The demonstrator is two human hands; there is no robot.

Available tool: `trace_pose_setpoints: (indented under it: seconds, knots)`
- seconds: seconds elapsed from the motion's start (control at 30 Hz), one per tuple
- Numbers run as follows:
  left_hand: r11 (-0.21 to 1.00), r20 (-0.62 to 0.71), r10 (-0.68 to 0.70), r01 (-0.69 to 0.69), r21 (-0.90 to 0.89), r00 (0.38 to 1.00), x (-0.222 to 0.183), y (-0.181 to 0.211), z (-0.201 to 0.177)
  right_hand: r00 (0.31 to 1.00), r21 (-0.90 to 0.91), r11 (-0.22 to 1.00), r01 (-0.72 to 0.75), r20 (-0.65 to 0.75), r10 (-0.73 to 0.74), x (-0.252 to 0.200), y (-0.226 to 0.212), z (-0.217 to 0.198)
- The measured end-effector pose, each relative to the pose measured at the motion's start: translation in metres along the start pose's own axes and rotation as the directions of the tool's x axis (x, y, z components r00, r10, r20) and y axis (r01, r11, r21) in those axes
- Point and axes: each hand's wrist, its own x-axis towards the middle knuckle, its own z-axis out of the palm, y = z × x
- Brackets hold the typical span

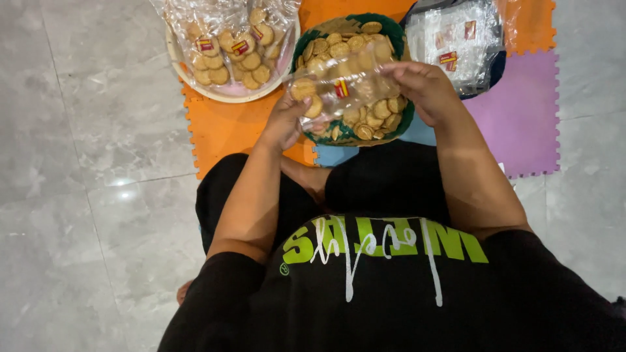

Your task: Manually packing cookies into small plastic bags from a large basket.

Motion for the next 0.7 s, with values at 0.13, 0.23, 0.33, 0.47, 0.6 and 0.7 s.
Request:
trace_pose_setpoints:
  seconds: [0.13, 0.23, 0.33, 0.47, 0.6, 0.7]
  knots:
    - [0.999, -0.110, 0.047, -0.048, -0.013, 0.993, -0.004, -0.003, -0.005, 0.968, 0.046, 0.989, 0.138, -0.217, -0.125, 0.015, 0.046, -0.019]
    - [0.999, -0.187, 0.039, -0.038, 0.010, 0.982, -0.004, -0.008, -0.006, 0.894, -0.606, 0.742, 0.287, -0.108, -0.434, 0.041, 0.128, -0.052]
    - [0.998, -0.207, 0.061, -0.061, 0.009, 0.976, -0.012, -0.006, 0.006, 0.939, -0.995, 0.077, 0.060, 0.030, -0.341, 0.036, 0.132, -0.028]
    - [0.994, -0.261, 0.109, -0.107, 0.024, 0.959, -0.031, -0.003, 0.021, 0.988, -0.981, -0.189, 0.055, 0.080, -0.128, 0.038, 0.140, -0.020]
    - [0.990, -0.266, 0.138, -0.127, 0.061, 0.954, -0.060, 0.002, 0.039, 0.804, -0.944, -0.276, 0.182, 0.304, -0.510, 0.049, 0.181, -0.035]
    - [0.985, -0.240, 0.170, -0.159, 0.067, 0.956, -0.081, 0.021, 0.075, 0.670, -0.921, -0.298, 0.251, 0.387, -0.633, 0.052, 0.183, -0.042]
